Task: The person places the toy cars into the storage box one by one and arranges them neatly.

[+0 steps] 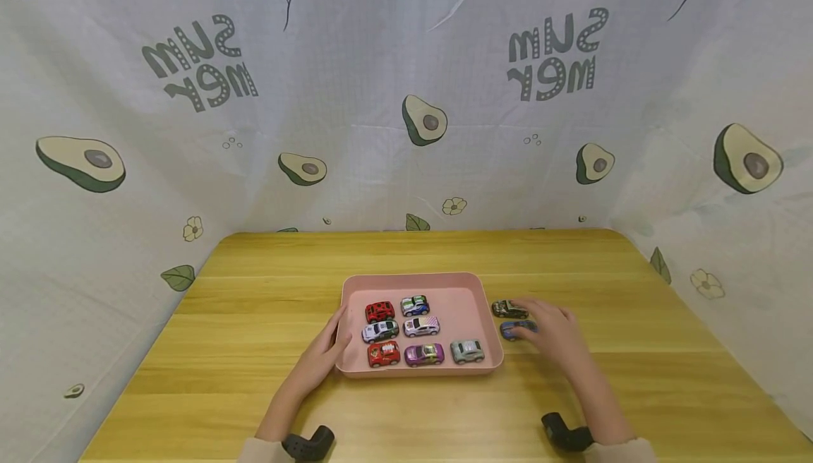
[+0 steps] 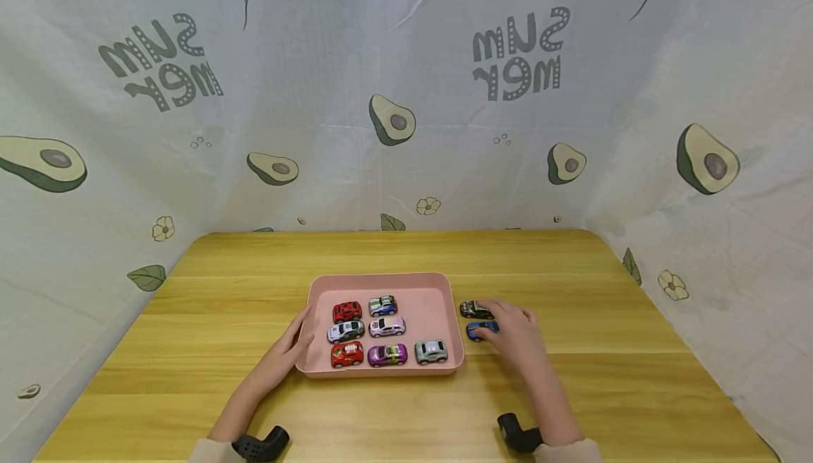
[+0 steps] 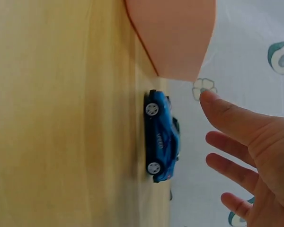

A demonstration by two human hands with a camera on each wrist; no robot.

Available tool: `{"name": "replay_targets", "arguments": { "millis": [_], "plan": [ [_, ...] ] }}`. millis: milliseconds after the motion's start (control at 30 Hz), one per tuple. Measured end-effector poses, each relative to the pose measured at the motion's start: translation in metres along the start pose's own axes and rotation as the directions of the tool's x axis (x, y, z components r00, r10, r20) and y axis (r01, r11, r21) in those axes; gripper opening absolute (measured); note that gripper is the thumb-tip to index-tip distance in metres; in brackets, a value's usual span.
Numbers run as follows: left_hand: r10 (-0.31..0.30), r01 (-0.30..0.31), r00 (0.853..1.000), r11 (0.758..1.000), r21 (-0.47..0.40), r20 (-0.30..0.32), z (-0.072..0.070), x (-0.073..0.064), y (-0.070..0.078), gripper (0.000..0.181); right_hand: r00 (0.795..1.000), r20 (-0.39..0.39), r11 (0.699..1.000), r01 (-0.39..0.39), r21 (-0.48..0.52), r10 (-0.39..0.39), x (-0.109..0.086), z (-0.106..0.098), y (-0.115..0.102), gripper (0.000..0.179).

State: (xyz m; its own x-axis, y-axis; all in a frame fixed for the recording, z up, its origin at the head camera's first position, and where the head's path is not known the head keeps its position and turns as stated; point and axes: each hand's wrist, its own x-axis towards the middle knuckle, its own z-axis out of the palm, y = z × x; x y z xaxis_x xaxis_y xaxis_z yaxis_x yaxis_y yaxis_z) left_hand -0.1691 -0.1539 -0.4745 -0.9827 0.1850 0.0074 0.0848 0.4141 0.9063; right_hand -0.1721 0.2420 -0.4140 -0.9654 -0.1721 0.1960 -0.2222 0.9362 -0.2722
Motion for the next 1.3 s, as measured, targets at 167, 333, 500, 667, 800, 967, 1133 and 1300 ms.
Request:
{"name": "replay_targets", "arguments": {
  "millis": [167, 333, 500, 667, 800, 967, 1133, 1300],
  "plan": [
    [-0.001, 0.001, 1.0, 1.0, 0.007, 0.003, 0.0, 0.0, 0.001, 0.058, 0.998, 0.056, 0.999, -0.04, 0.014, 0.039, -0.002, 0.005, 0.007, 0.043],
    [-0.008, 0.008, 1.0, 1.0, 0.016, 0.004, 0.0, 0.0, 0.002, 0.059, 0.996, 0.077, 0.998, -0.057, 0.026, 0.055, -0.004, 0.012, 0.014, 0.037],
    [-0.006, 0.006, 1.0, 1.0, 0.016, 0.003, 0.0, 0.001, 0.001, 0.059, 0.997, 0.056, 0.998, -0.047, 0.035, 0.045, -0.004, 0.016, 0.019, 0.032],
    [-0.004, 0.004, 1.0, 1.0, 0.013, 0.0, -0.001, 0.001, 0.001, 0.058, 0.996, 0.065, 0.997, -0.06, 0.055, 0.056, -0.002, 0.016, 0.02, 0.03],
    [-0.002, 0.002, 1.0, 1.0, 0.005, 0.0, -0.001, 0.001, 0.001, 0.058, 0.996, 0.067, 0.996, -0.07, 0.057, 0.066, 0.0, 0.015, 0.02, 0.029],
    [-0.008, 0.008, 1.0, 1.0, 0.01, 0.002, -0.001, 0.001, 0.001, 0.059, 0.998, 0.042, 0.998, -0.056, 0.031, 0.055, 0.0, 0.011, 0.018, 0.031],
    [-0.007, 0.007, 1.0, 1.0, 0.004, 0.007, -0.001, 0.001, 0.0, 0.059, 1.0, 0.008, 1.0, -0.015, -0.015, 0.015, 0.002, 0.0, 0.006, 0.031],
    [-0.01, 0.01, 1.0, 1.0, -0.009, 0.01, 0.0, -0.002, 0.003, 0.059, 0.999, -0.039, 0.998, 0.031, -0.052, -0.033, 0.004, -0.012, -0.015, 0.031]
  ]
}}
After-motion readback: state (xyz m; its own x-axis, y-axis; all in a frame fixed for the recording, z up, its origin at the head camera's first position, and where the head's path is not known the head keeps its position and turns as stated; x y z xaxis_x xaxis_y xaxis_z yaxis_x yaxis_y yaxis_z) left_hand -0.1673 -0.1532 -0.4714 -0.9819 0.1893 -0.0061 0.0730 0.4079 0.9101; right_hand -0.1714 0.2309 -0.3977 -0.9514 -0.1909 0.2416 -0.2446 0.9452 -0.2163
